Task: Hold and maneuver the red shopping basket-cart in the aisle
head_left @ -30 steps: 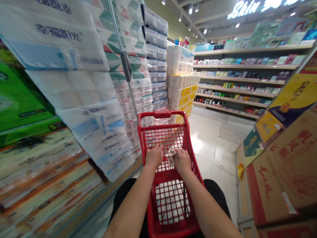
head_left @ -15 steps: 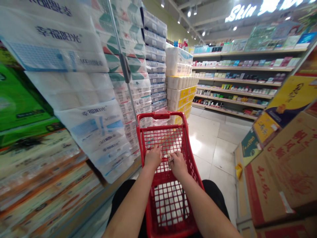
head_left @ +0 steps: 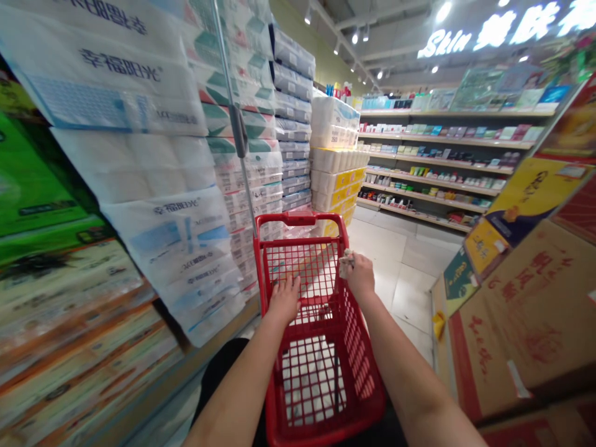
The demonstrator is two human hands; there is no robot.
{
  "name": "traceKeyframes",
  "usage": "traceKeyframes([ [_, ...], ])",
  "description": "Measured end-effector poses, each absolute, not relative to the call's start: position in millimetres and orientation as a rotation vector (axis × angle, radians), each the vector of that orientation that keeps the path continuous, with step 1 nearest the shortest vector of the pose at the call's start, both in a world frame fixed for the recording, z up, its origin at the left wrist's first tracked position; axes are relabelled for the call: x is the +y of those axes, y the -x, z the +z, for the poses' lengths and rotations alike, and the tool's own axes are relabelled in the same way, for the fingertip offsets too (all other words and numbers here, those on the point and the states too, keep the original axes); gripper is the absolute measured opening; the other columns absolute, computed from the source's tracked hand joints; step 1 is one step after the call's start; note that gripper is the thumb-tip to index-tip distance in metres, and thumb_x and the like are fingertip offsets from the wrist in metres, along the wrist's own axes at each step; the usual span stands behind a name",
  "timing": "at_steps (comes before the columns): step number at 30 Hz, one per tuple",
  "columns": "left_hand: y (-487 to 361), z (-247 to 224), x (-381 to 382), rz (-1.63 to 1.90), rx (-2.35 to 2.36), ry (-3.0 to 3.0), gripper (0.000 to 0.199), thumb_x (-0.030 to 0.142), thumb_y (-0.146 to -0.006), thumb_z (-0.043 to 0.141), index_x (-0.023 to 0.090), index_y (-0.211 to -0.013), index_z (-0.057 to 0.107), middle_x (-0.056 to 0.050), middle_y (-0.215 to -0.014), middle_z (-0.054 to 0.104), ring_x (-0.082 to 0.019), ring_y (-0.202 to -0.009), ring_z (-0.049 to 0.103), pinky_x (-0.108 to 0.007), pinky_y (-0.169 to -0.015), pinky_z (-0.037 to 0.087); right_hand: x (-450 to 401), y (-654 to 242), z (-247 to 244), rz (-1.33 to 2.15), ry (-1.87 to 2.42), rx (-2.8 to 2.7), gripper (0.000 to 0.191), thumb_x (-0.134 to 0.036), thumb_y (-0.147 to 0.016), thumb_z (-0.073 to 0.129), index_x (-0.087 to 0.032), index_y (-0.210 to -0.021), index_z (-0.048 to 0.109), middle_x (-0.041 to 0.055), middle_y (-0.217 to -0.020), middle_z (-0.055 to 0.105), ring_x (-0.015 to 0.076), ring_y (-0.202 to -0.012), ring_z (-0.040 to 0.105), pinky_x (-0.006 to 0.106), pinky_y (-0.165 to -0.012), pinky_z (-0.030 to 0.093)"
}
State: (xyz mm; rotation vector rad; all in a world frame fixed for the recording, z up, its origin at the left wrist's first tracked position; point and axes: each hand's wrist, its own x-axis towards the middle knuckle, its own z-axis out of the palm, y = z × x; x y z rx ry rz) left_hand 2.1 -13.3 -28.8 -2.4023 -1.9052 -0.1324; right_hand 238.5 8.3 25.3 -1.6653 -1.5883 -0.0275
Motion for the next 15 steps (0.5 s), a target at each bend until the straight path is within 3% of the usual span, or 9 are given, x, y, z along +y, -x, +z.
traceKeyframes([
  [4,-2.1,-35.3,-11.6,-0.06,-1.907,2.432,0.084,0.038,-0.08,0.06,0.029,-0.151,0.016,-0.016,-0.158,0.015,-0.037,-0.14,0.029,-0.054,-0.112,0.021,16.3,-241.2,-0.2,0.061,1.749,-1.591,0.043,-0.025,-0.086,0.05,-0.017,-0.128,0.054,0.011,-0.107,0.061,0.024,-0.096,0.053,0.032,-0.081,0.041],
  [11,-4.0,-18.0,-14.2,-0.184,-1.936,2.417,0.075,0.036,-0.088,0.05,0.03,-0.152,0.01,-0.012,-0.152,0.035,-0.032,-0.137,0.036,-0.052,-0.112,0.022,7.5,-236.8,-2.9,-0.055,1.74,-1.673,0.042,-0.025,-0.092,0.044,-0.016,-0.132,0.051,0.0112,-0.112,0.058,0.0243,-0.104,0.048,0.032,-0.085,0.04],
  [15,-6.2,1.5,-44.3,-0.314,-1.88,2.342,0.074,0.038,-0.089,0.049,0.03,-0.151,0.01,-0.012,-0.157,0.022,-0.03,-0.14,0.031,-0.05,-0.111,0.026,1.1,-237.4,3.4,-0.13,1.714,-1.744,0.038,-0.024,-0.095,0.039,-0.017,-0.13,0.053,0.0098,-0.108,0.059,0.0229,-0.1,0.047,0.032,-0.088,0.039],
])
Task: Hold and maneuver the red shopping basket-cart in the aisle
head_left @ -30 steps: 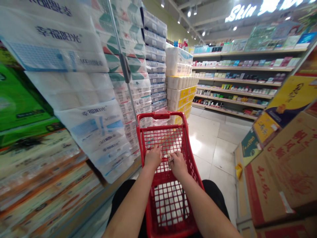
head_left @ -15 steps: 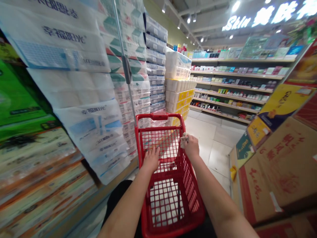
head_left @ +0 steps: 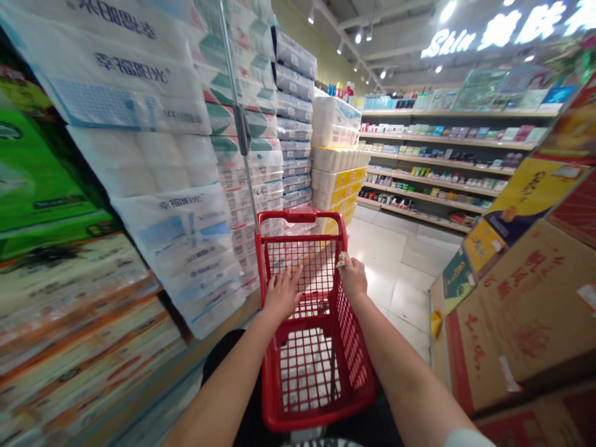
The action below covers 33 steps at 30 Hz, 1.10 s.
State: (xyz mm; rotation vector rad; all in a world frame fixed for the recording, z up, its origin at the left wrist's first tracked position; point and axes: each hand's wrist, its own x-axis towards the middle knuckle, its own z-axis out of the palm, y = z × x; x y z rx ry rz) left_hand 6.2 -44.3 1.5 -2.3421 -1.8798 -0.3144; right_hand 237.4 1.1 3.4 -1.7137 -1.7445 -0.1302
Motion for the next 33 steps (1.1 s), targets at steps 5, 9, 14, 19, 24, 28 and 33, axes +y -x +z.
traceKeyframes([
  [5,3.5,4.0,-109.2,-0.178,-1.825,2.528,0.057,0.038,-0.089,0.05,0.031,-0.144,0.036,-0.008,-0.149,0.041,-0.027,-0.13,0.046,-0.046,-0.109,0.03,-3.5,-242.5,2.8,-0.194,1.603,-1.832,0.04,-0.01,-0.091,0.039,-0.017,-0.126,0.056,0.0086,-0.12,0.058,0.0213,-0.111,0.044,0.031,-0.095,0.038],
  [9,13.5,-5.9,-143.4,-0.257,-1.645,2.707,0.037,0.036,-0.091,0.048,0.031,-0.127,0.057,-0.003,-0.131,0.061,-0.023,-0.118,0.055,-0.046,-0.11,0.026,-14.3,-249.6,2.8,-0.171,1.488,-1.946,0.043,-0.004,-0.085,0.043,-0.019,-0.122,0.06,0.0062,-0.125,0.059,0.0206,-0.118,0.042,0.034,-0.101,0.038],
  [14,14.2,-7.6,-144.3,-0.449,-1.636,2.676,0.031,0.031,-0.093,0.044,0.027,-0.117,0.062,-0.003,-0.117,0.069,-0.02,-0.105,0.061,-0.044,-0.106,0.029,-45.9,-258.6,-2.8,-0.108,1.401,-2.028,0.036,-0.009,-0.086,0.047,-0.019,-0.117,0.064,0.0073,-0.121,0.062,0.0242,-0.115,0.045,0.038,-0.096,0.044],
  [19,14.2,-9.0,-131.2,-0.459,-1.628,2.675,0.026,0.03,-0.091,0.047,0.025,-0.108,0.066,-0.003,-0.104,0.072,-0.019,-0.097,0.062,-0.042,-0.103,0.029,-83.9,-263.3,-18.8,-0.064,1.365,-2.002,0.035,-0.013,-0.087,0.051,-0.023,-0.117,0.065,0.0052,-0.118,0.063,0.025,-0.11,0.047,0.04,-0.095,0.046],
  [24,15.0,-9.1,-120.8,-0.419,-1.642,2.667,0.025,0.03,-0.09,0.048,0.024,-0.103,0.069,-0.005,-0.101,0.073,-0.02,-0.099,0.062,-0.041,-0.102,0.029,-110.5,-259.5,-29.9,-0.029,1.347,-1.931,0.036,-0.013,-0.088,0.049,-0.022,-0.119,0.064,0.0056,-0.117,0.063,0.0243,-0.11,0.047,0.041,-0.096,0.046],
  [28,14.5,-7.2,-116.5,-0.368,-1.657,2.652,0.026,0.029,-0.09,0.048,0.024,-0.102,0.07,-0.005,-0.099,0.073,-0.02,-0.098,0.062,-0.041,-0.103,0.029,-119.7,-255.6,-32.3,-0.013,1.353,-1.875,0.037,-0.013,-0.088,0.048,-0.023,-0.12,0.063,0.0059,-0.117,0.062,0.0239,-0.108,0.048,0.042,-0.095,0.046],
  [33,14.9,-8.9,-115.6,-0.335,-1.632,2.638,0.027,0.028,-0.089,0.048,0.023,-0.103,0.07,-0.006,-0.1,0.074,-0.02,-0.096,0.064,-0.04,-0.1,0.032,-125.2,-254.1,-34.0,-0.02,1.362,-1.844,0.041,-0.009,-0.086,0.048,-0.024,-0.121,0.062,0.0061,-0.117,0.062,0.0235,-0.108,0.049,0.041,-0.095,0.047],
])
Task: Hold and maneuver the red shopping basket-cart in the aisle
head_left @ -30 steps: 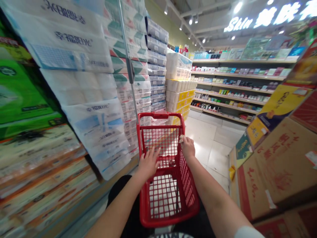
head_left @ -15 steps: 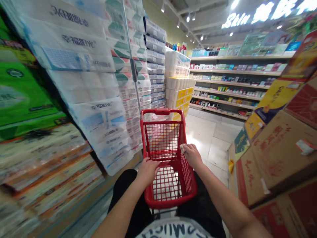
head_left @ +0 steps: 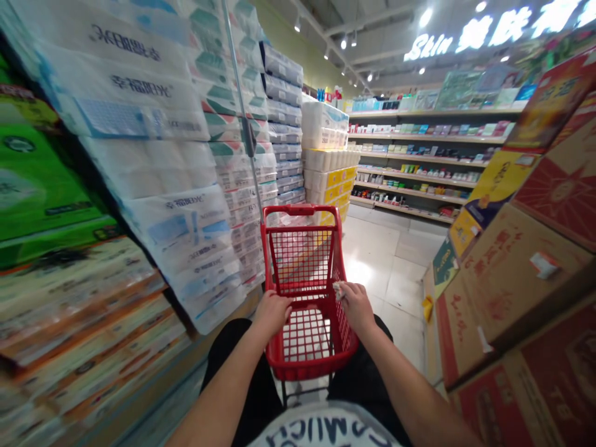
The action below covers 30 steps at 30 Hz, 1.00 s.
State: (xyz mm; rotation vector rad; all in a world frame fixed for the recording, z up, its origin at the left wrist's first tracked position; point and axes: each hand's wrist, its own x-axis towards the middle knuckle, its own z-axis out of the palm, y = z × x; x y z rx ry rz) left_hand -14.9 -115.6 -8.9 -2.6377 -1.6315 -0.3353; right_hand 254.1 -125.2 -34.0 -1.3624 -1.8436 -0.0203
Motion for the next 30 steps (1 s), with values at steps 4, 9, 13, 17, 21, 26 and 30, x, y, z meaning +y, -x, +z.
traceKeyframes([
  [4,17.0,-10.7,-114.2,-0.346,-1.621,2.639,0.028,0.029,-0.089,0.048,0.025,-0.104,0.071,-0.005,-0.101,0.074,-0.02,-0.095,0.063,-0.04,-0.098,0.033,-134.0,-249.6,-34.0,-0.043,1.377,-1.844,0.041,-0.005,-0.083,0.047,-0.02,-0.118,0.063,0.008,-0.114,0.062,0.024,-0.109,0.048,0.041,-0.097,0.046],
  [9,30.3,-8.2,-104.1,-0.377,-1.619,2.644,0.032,0.027,-0.091,0.042,0.028,-0.105,0.071,-0.004,-0.1,0.074,-0.019,-0.093,0.062,-0.037,-0.093,0.037,-148.1,-236.2,-33.6,0.006,1.354,-1.86,0.04,-0.005,-0.083,0.045,-0.021,-0.115,0.064,0.0067,-0.114,0.062,0.0245,-0.107,0.047,0.041,-0.096,0.046],
  [13,36.8,0.8,-101.2,-0.354,-1.713,2.588,0.032,0.024,-0.09,0.042,0.026,-0.104,0.071,-0.006,-0.1,0.073,-0.02,-0.098,0.062,-0.036,-0.096,0.038,-149.3,-225.3,-39.8,0.035,1.352,-1.809,0.042,-0.004,-0.083,0.044,-0.022,-0.116,0.063,0.0061,-0.114,0.061,0.0239,-0.108,0.047,0.041,-0.097,0.045],
  [17,-0.9,1.1,-128.7,-0.506,-1.999,2.381,0.036,0.032,-0.093,0.038,0.024,-0.115,0.066,-0.007,-0.112,0.07,-0.021,-0.105,0.062,-0.038,-0.099,0.037,-139.5,-220.5,-48.1,0.076,1.374,-1.683,0.041,-0.008,-0.084,0.046,-0.022,-0.119,0.061,0.006,-0.115,0.06,0.0227,-0.11,0.047,0.04,-0.098,0.044],
  [21,-61.9,-17.7,-171.7,-0.318,-1.941,2.633,0.059,0.045,-0.097,0.016,0.023,-0.101,0.071,-0.008,-0.096,0.073,-0.023,-0.093,0.066,-0.04,-0.089,0.044,-126.3,-222.9,-51.5,0.108,1.391,-1.611,0.04,-0.013,-0.084,0.049,-0.022,-0.121,0.061,0.006,-0.116,0.061,0.0225,-0.108,0.049,0.04,-0.097,0.044],
  [26,-85.2,-31.2,-184.5,-0.045,-1.754,2.745,0.076,0.049,-0.095,0.005,0.013,-0.093,0.072,-0.019,-0.09,0.072,-0.029,-0.086,0.067,-0.043,-0.076,0.049,-115.3,-229.7,-54.1,0.105,1.389,-1.585,0.038,-0.016,-0.085,0.049,-0.023,-0.119,0.062,0.0064,-0.115,0.061,0.0237,-0.11,0.05,0.041,-0.096,0.045],
  [30,-75.5,-26.5,-177.6,-0.075,-1.576,2.846,0.078,0.048,-0.094,0.0,0.016,-0.094,0.071,-0.017,-0.09,0.072,-0.028,-0.083,0.068,-0.042,-0.073,0.05,-114.4,-231.6,-57.4,0.084,1.408,-1.556,0.037,-0.017,-0.085,0.05,-0.022,-0.12,0.062,0.0075,-0.116,0.061,0.0247,-0.111,0.05,0.041,-0.095,0.045],
])
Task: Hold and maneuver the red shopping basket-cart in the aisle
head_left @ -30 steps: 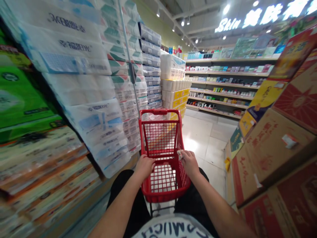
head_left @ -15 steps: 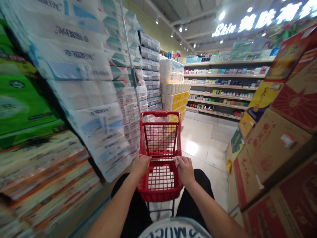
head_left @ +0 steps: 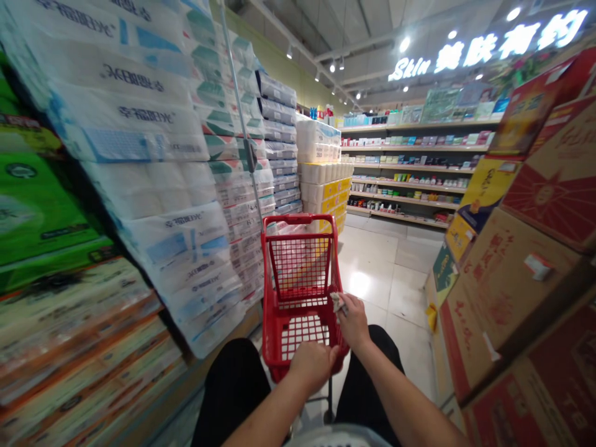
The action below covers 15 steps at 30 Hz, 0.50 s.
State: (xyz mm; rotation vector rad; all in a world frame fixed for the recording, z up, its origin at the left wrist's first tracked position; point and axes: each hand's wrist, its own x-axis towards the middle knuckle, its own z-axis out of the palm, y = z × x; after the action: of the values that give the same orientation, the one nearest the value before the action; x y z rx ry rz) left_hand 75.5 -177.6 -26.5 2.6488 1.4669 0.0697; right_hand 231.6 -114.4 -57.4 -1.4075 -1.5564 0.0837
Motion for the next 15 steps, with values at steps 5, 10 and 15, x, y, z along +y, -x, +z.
traceKeyframes([
  [5,-66.4,-18.4,-179.8,0.087,1.405,-2.638,0.076,0.05,-0.094,0.002,0.019,-0.092,0.072,-0.015,-0.091,0.073,-0.026,-0.086,0.067,-0.039,-0.077,0.049,-119.8,-229.0,-59.9,0.053,1.402,-1.541,0.038,-0.019,-0.085,0.049,-0.023,-0.12,0.061,0.0074,-0.115,0.061,0.0248,-0.108,0.052,0.04,-0.093,0.046],
  [10,-59.0,-18.4,-177.4,0.087,1.421,-2.634,0.074,0.052,-0.094,0.006,0.019,-0.09,0.073,-0.015,-0.089,0.073,-0.026,-0.084,0.067,-0.039,-0.076,0.049,-123.9,-226.1,-61.4,0.019,1.423,-1.521,0.038,-0.019,-0.084,0.049,-0.022,-0.12,0.061,0.0079,-0.116,0.06,0.0254,-0.107,0.051,0.041,-0.092,0.045],
  [15,-48.6,-27.0,-165.6,0.142,1.407,-2.692,0.069,0.051,-0.095,0.013,0.021,-0.087,0.074,-0.012,-0.087,0.073,-0.024,-0.082,0.067,-0.038,-0.075,0.048,-127.4,-226.1,-60.2,-0.012,1.422,-1.564,0.036,-0.017,-0.086,0.049,-0.021,-0.12,0.061,0.0077,-0.113,0.06,0.0241,-0.105,0.05,0.04,-0.093,0.044],
])
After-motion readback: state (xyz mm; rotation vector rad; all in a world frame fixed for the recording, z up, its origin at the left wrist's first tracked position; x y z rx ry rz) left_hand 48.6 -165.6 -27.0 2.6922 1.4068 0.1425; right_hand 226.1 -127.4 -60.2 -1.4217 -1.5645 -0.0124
